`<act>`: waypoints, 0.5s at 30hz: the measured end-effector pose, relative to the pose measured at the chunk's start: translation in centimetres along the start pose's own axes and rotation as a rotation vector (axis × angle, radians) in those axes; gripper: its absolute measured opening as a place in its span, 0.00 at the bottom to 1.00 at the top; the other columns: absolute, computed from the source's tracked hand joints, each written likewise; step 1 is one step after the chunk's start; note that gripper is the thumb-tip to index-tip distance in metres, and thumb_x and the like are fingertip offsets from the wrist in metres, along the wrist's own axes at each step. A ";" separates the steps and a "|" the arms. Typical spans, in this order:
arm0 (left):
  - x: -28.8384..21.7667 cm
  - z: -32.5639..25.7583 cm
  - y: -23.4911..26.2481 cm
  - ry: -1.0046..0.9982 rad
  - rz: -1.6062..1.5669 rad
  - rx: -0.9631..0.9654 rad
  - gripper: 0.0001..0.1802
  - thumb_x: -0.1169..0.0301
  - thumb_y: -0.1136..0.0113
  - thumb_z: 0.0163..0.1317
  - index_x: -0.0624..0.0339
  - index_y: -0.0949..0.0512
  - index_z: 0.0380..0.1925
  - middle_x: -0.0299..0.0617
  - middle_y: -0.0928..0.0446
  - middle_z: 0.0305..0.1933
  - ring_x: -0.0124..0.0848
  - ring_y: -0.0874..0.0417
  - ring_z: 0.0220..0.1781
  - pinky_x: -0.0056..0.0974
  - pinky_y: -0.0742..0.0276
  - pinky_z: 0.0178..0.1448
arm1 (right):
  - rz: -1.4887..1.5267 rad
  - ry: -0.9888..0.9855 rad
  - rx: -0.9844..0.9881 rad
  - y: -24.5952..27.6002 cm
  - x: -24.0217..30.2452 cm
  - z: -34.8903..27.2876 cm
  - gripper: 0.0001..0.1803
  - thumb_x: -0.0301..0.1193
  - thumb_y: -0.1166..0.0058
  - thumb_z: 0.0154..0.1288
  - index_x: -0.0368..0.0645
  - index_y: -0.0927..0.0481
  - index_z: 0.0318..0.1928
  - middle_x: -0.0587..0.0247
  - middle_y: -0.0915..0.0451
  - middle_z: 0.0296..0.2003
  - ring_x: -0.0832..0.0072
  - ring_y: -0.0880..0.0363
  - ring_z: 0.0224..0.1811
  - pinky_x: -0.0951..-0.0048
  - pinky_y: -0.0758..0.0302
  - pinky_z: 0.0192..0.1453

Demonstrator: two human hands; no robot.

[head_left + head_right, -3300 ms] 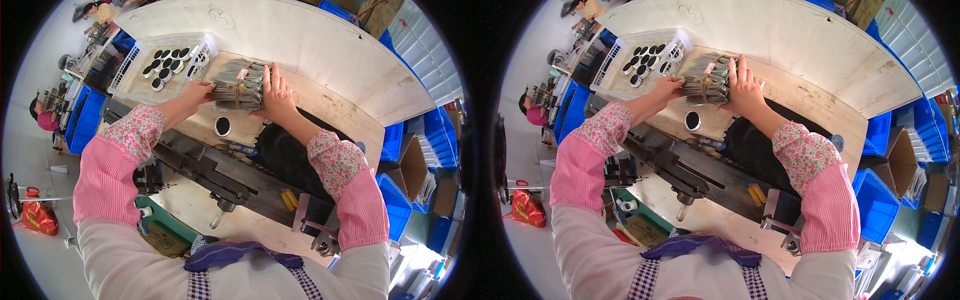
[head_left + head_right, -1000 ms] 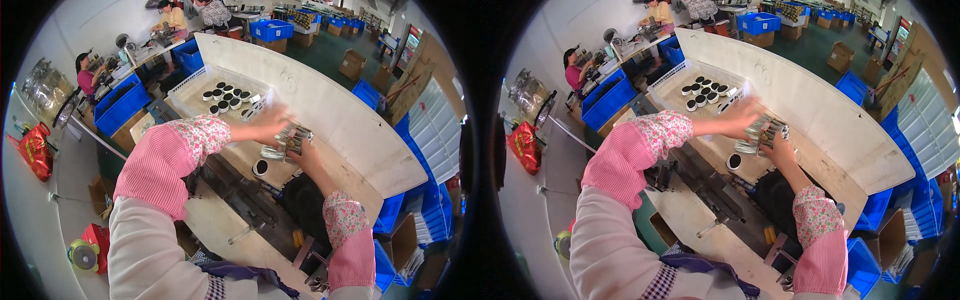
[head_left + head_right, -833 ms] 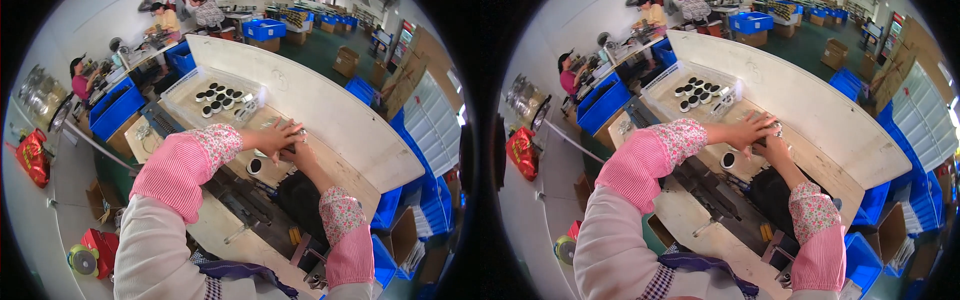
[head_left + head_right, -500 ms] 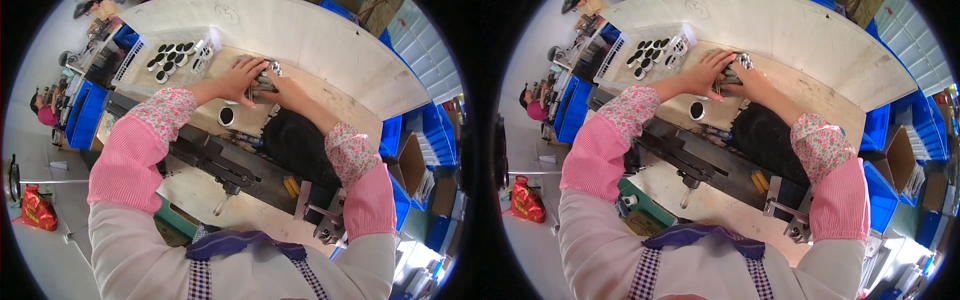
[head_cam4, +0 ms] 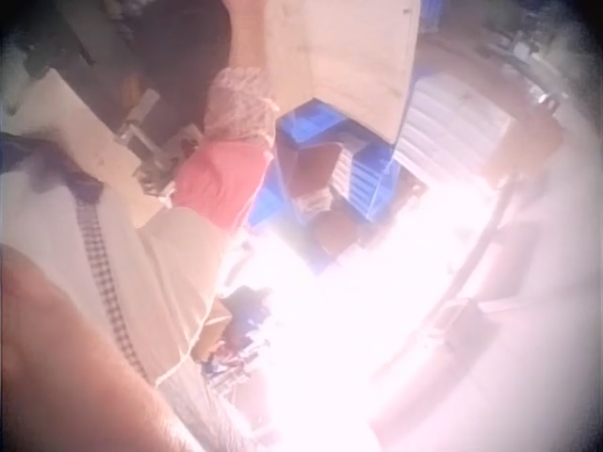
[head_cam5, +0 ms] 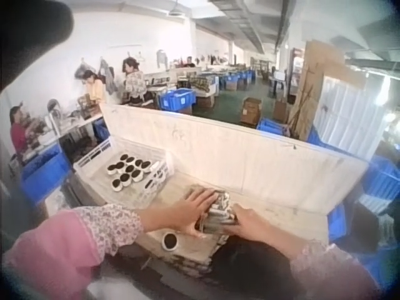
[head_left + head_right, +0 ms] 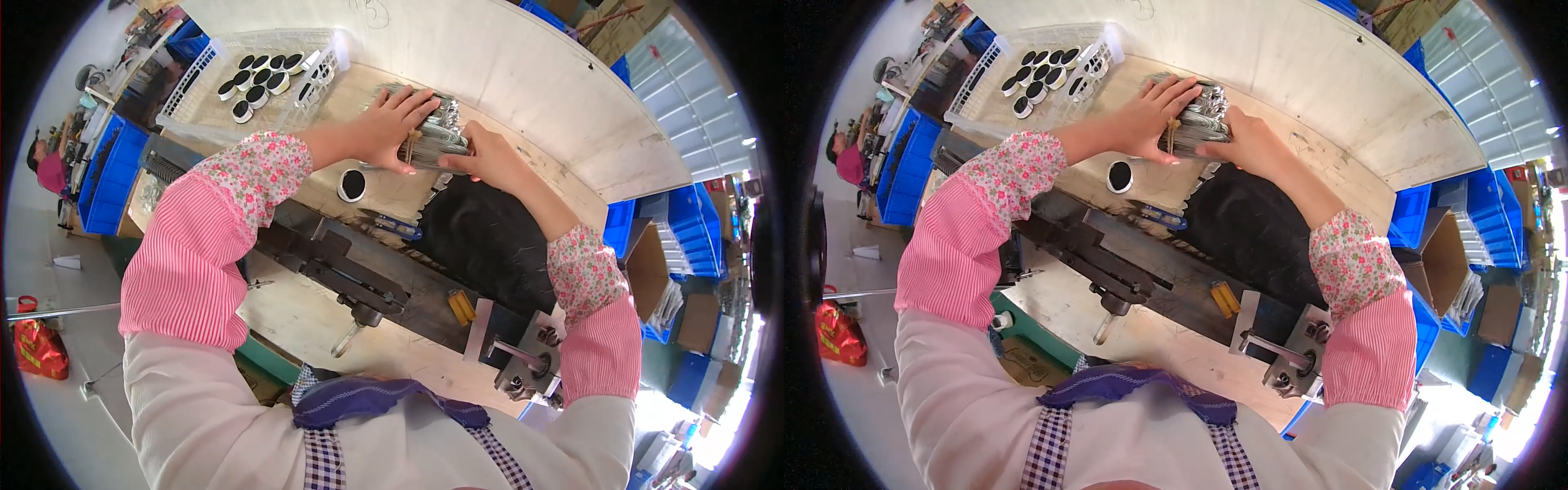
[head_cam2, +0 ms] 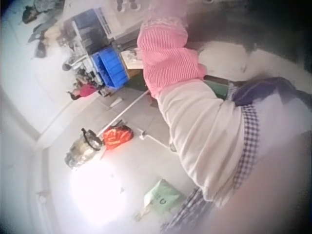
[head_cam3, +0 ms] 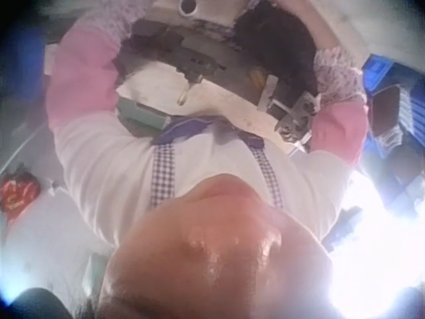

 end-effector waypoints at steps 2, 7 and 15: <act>0.1 0.0 -0.3 0.003 -0.008 0.008 0.67 0.40 0.29 0.39 0.54 0.57 0.73 0.51 0.53 0.75 0.60 0.47 0.72 0.67 0.49 0.68 | 0.052 -0.151 0.109 -1.1 0.6 0.5 0.24 0.43 0.42 0.63 0.38 0.28 0.51 0.51 0.18 0.34 0.65 0.16 0.27 0.67 0.22 0.30; -0.5 2.2 -0.5 0.075 0.018 0.207 0.72 0.36 0.29 0.33 0.54 0.58 0.73 0.49 0.59 0.76 0.58 0.50 0.74 0.68 0.49 0.68 | 0.069 -0.250 0.001 -2.3 -1.3 2.1 0.25 0.47 0.51 0.67 0.34 0.24 0.44 0.49 0.18 0.26 0.64 0.19 0.16 0.62 0.20 0.30; -2.6 3.1 -0.2 -0.241 -0.360 -0.157 0.56 0.44 0.25 0.34 0.48 0.38 0.65 0.54 0.44 0.70 0.59 0.45 0.70 0.67 0.50 0.68 | -0.032 0.257 -0.302 -3.5 -2.2 2.6 0.16 0.37 0.53 0.66 0.43 0.22 0.50 0.45 0.22 0.49 0.48 0.24 0.52 0.53 0.28 0.55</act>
Point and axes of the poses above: each hand's wrist, its own z-axis towards the middle knuckle, its own y-axis out of the back of the hand, x = y × z, the point moved 7 cm from there along z, towards the middle knuckle
